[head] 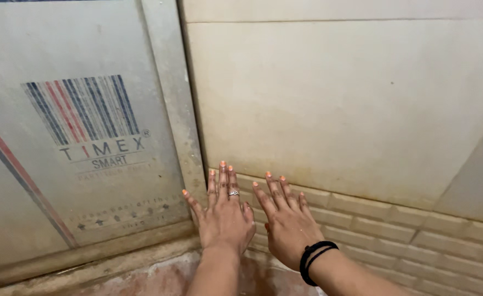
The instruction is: The person scrubs a tiled floor by hand using a small brush and soapy water.
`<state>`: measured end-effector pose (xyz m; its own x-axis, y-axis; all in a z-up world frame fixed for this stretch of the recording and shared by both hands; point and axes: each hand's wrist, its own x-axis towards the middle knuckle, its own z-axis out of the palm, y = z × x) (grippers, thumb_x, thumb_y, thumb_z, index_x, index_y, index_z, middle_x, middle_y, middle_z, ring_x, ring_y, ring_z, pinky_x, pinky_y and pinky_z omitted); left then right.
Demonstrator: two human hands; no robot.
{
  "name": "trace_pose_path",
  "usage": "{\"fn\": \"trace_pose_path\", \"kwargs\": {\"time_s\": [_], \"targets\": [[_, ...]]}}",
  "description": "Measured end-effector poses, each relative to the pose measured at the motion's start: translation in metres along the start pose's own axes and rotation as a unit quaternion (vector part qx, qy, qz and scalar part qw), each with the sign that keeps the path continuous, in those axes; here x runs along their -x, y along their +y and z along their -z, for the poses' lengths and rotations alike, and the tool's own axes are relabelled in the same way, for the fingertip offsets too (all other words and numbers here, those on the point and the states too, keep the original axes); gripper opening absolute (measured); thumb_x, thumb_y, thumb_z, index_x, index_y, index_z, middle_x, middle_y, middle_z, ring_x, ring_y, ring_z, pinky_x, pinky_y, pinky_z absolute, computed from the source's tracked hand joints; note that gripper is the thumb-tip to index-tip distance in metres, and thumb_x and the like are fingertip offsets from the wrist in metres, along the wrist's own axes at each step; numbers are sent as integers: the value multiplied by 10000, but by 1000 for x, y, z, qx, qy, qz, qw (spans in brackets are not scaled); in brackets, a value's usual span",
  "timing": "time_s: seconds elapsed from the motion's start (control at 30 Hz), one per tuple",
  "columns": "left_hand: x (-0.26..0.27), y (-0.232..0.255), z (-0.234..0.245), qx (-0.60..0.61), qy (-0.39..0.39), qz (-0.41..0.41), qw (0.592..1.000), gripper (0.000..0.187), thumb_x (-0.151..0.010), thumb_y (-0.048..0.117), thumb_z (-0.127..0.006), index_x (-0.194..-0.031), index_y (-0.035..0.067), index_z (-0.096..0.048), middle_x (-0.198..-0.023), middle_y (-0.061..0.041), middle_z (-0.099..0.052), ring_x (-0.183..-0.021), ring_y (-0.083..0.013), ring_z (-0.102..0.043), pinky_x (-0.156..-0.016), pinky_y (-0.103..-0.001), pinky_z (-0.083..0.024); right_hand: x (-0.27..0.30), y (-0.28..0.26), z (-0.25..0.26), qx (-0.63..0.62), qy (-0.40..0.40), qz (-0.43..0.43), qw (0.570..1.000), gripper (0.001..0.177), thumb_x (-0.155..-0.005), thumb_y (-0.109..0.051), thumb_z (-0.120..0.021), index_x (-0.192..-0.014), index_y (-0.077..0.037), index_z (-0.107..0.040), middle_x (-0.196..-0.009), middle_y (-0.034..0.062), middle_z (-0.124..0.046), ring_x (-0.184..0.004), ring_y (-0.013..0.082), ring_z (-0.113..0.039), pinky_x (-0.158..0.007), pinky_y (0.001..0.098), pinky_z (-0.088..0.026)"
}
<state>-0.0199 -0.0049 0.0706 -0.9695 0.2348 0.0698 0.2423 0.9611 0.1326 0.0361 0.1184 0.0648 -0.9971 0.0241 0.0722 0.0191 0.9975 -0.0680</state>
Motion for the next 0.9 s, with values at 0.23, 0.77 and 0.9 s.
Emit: {"fn": "trace_pose_path", "kwargs": {"time_s": [0.23, 0.77, 0.9], "targets": [[26, 40, -18, -30, 29, -46, 998, 821, -957, 379, -388, -1603, 144, 60, -1717, 38, 156, -1539, -179, 81, -1148, -741, 33, 43, 36, -7, -18, 35, -5, 999, 840, -943, -136, -518, -1656, -229, -83, -1746, 96, 41, -1552, 324, -1, -1220, 554, -107], [92, 191, -63, -15, 26, -293, 956, 807, -952, 412, -367, -1605, 106, -4, -1734, -45, 130, -1581, -281, 61, -1102, -799, 15, 169, 162, -15, -1, 49, -118, 992, 884, -916, -210, -586, -1645, -273, -91, -1737, 94, 35, -1579, 355, -25, -1204, 548, -104], [105, 233, -75, 0, -1, -343, 939, 810, -948, 410, -377, -1598, 81, -25, -1733, -78, 132, -1536, -269, 67, -1108, -796, 15, 197, 193, -16, 7, 9, -197, 980, 863, -941, -259, -582, -1649, -310, -92, -1743, 60, 30, -1538, 313, -27, -1211, 547, -109]]}}
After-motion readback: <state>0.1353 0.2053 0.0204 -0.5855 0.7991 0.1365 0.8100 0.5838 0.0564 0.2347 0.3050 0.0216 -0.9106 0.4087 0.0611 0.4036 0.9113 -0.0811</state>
